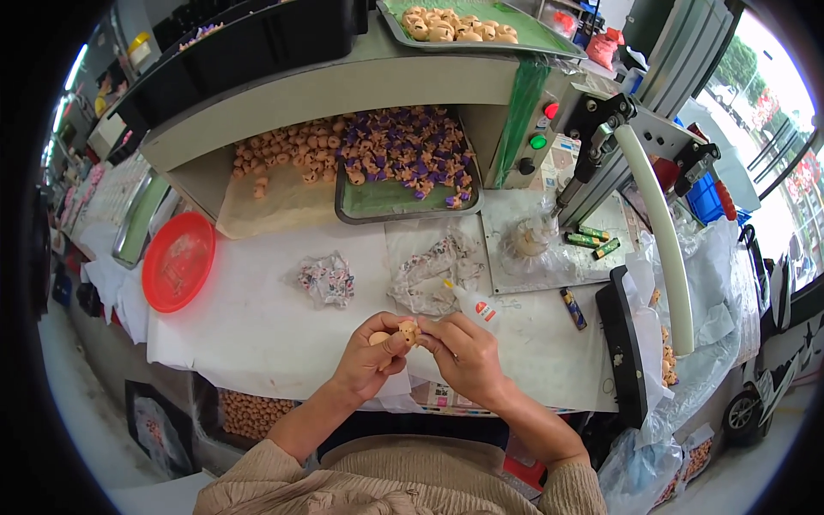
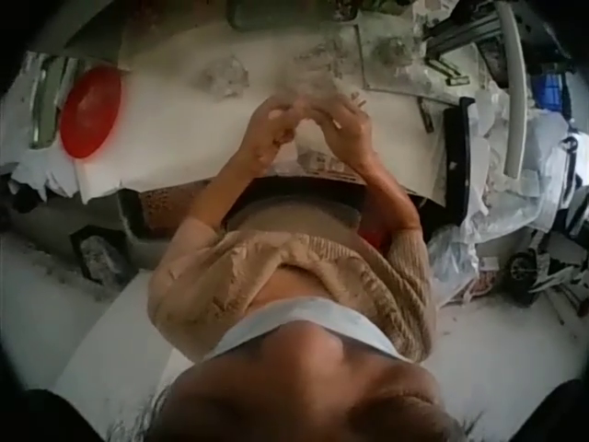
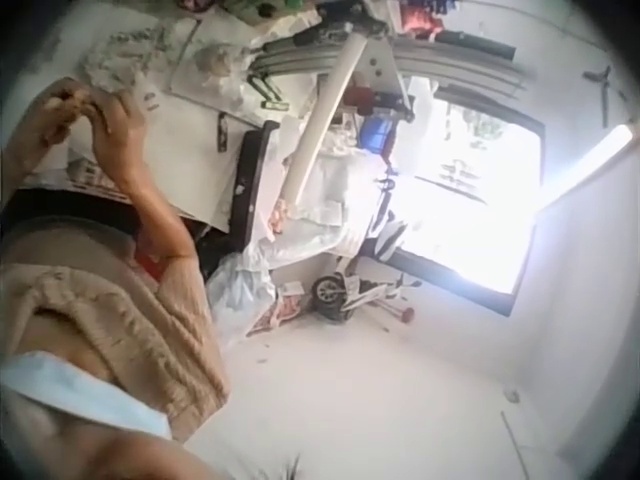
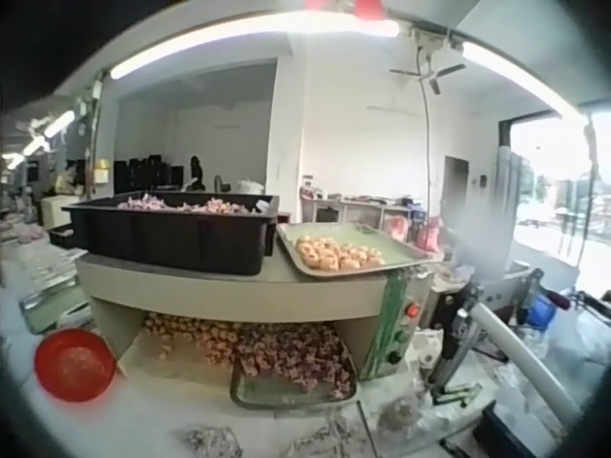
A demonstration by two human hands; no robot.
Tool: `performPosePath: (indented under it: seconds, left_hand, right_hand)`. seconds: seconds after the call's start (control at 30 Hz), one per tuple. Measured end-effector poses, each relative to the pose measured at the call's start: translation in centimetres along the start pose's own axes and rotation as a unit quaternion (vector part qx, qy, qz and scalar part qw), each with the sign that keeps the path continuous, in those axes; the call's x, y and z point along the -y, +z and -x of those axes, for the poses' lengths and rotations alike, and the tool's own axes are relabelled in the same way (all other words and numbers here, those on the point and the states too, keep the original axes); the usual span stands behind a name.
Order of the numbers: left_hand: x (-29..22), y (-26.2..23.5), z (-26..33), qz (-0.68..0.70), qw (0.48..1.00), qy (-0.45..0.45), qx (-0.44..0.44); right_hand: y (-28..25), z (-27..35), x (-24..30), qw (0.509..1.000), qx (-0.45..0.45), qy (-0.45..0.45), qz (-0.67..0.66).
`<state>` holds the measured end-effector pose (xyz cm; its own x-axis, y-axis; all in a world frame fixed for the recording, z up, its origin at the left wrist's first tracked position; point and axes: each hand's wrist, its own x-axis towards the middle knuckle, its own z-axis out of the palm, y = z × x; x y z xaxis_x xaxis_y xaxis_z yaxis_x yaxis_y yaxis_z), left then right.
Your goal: Assemble small pottery craft items by attaching decorative details and then packaging them into individual bags.
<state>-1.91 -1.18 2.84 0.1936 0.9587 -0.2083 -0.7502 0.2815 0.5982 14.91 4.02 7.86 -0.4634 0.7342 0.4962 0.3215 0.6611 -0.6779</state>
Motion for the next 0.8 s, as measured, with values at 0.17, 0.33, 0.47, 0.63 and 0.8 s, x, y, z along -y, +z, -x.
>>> performPosePath:
  seconds: [0.17, 0.33, 0.47, 0.63, 0.8]
  left_hand:
    - [0.0, -0.1, -0.4, 0.064, 0.997, -0.049, 0.006]
    - [-0.1, 0.3, -0.4, 0.132, 0.983, -0.124, 0.038]
    - [-1.1, 0.9, -0.3, 0.124, 0.985, -0.109, 0.044]
    - [-0.1, 1.2, -1.1, 0.113, 0.987, -0.094, 0.067]
    - [0.3, 4.2, -2.1, 0.057, 0.988, -0.109, 0.088]
  right_hand:
    - [-0.5, 0.0, -0.4, 1.000, -0.005, 0.016, -0.014]
    - [-4.1, -0.9, -1.6, 0.998, 0.064, 0.018, -0.022]
    - [-12.2, -4.5, -2.8, 0.917, -0.274, -0.107, 0.269]
    - [-19.6, -11.6, -0.2, 0.822, -0.377, -0.216, 0.369]
    - [-23.7, -18.1, 2.2, 0.894, -0.297, -0.180, 0.282]
